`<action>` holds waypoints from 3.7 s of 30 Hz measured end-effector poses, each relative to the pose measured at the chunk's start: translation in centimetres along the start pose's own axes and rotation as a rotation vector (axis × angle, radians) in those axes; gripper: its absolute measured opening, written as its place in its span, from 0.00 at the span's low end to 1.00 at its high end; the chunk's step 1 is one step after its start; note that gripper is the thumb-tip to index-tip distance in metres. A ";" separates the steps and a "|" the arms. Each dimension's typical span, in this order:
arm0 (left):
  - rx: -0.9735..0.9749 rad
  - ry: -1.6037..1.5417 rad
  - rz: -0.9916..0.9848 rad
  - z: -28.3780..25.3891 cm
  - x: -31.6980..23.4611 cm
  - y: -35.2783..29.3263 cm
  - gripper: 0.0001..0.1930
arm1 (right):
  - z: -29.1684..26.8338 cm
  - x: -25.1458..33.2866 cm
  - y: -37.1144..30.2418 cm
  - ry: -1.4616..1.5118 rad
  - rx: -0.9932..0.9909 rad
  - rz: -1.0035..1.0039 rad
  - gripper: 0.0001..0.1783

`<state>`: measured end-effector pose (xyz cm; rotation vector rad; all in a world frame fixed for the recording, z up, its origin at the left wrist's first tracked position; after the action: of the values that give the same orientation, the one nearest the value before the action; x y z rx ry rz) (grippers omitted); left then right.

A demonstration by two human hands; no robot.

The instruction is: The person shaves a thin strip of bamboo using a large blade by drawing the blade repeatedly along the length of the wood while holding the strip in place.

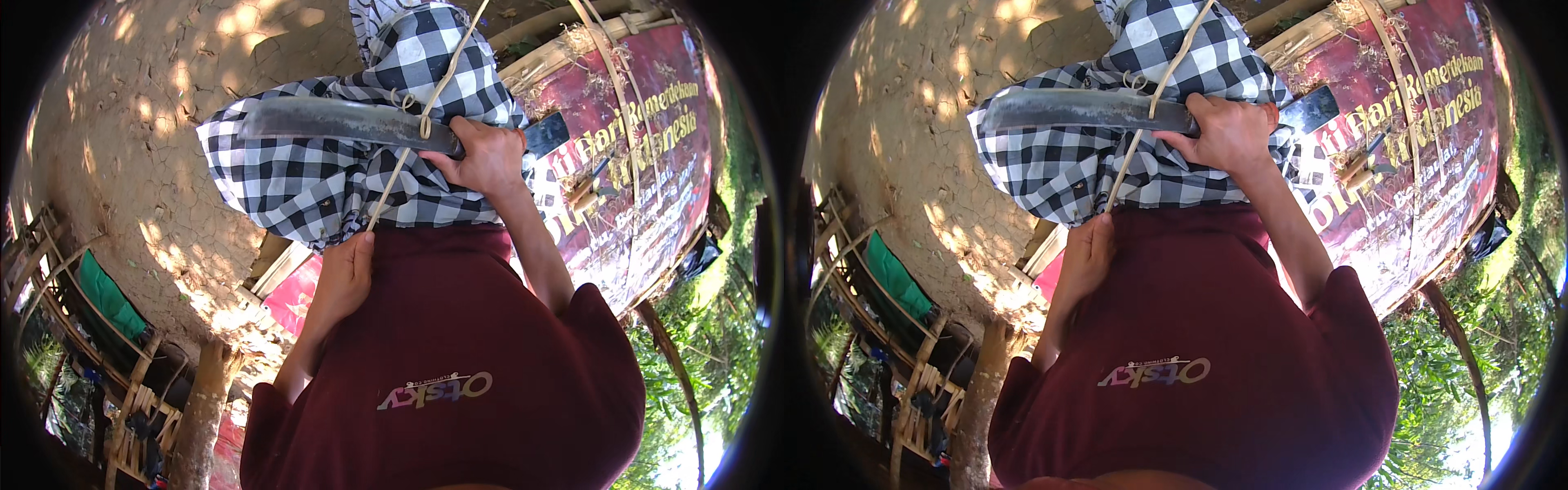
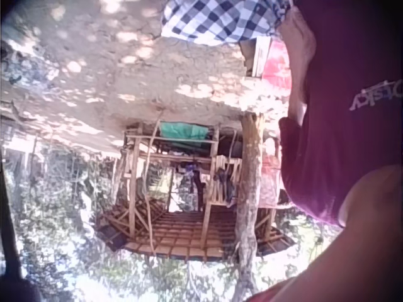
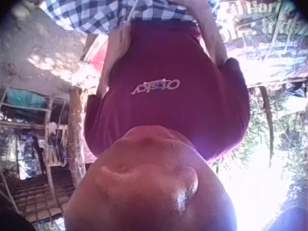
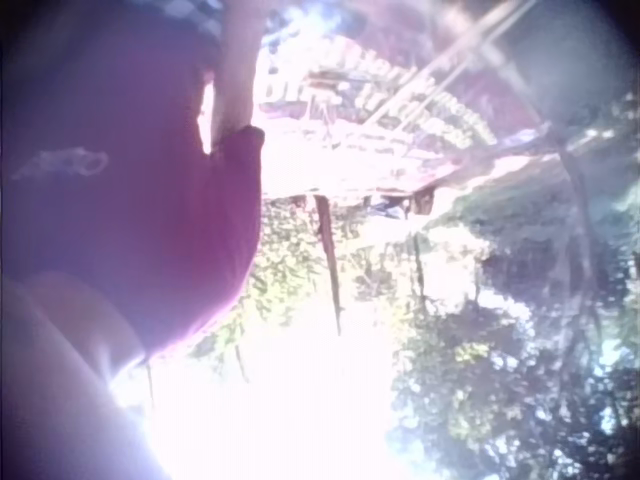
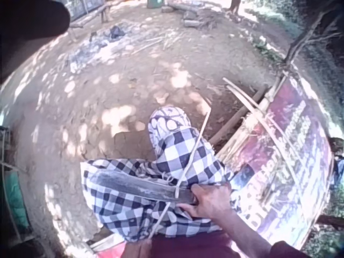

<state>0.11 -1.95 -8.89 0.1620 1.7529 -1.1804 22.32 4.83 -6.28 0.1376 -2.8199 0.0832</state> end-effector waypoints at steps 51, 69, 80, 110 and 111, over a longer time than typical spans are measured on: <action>0.167 -0.391 0.083 0.2 -2.8 5.6 0.17 | -1.5 -0.7 1.3 0.190 0.112 0.034 0.27; -0.063 -0.119 0.292 -1.4 -5.8 5.1 0.19 | -3.2 3.6 2.3 0.352 0.152 -0.046 0.28; -0.285 0.380 0.300 -1.5 -8.0 4.5 0.15 | -6.1 -7.5 5.6 -0.034 0.068 0.241 0.38; -0.342 0.449 0.223 -1.3 -5.1 2.6 0.13 | -5.8 -7.2 3.8 0.529 0.116 0.296 0.32; -0.339 0.451 0.225 -1.3 -5.2 2.6 0.13 | -5.8 -7.2 3.7 0.520 0.125 0.305 0.32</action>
<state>3.46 2.42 -6.46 0.4347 2.2322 -0.7028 30.53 9.56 -3.17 -0.2532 -2.2931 0.3153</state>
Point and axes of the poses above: each hand's wrist, its own y-axis towards the middle knuckle, its own z-axis out of the palm, x = y × z, the point moved 10 cm from there along y, towards the middle knuckle, and after that the axes turned 15 degrees about x, right-handed, at the moved point
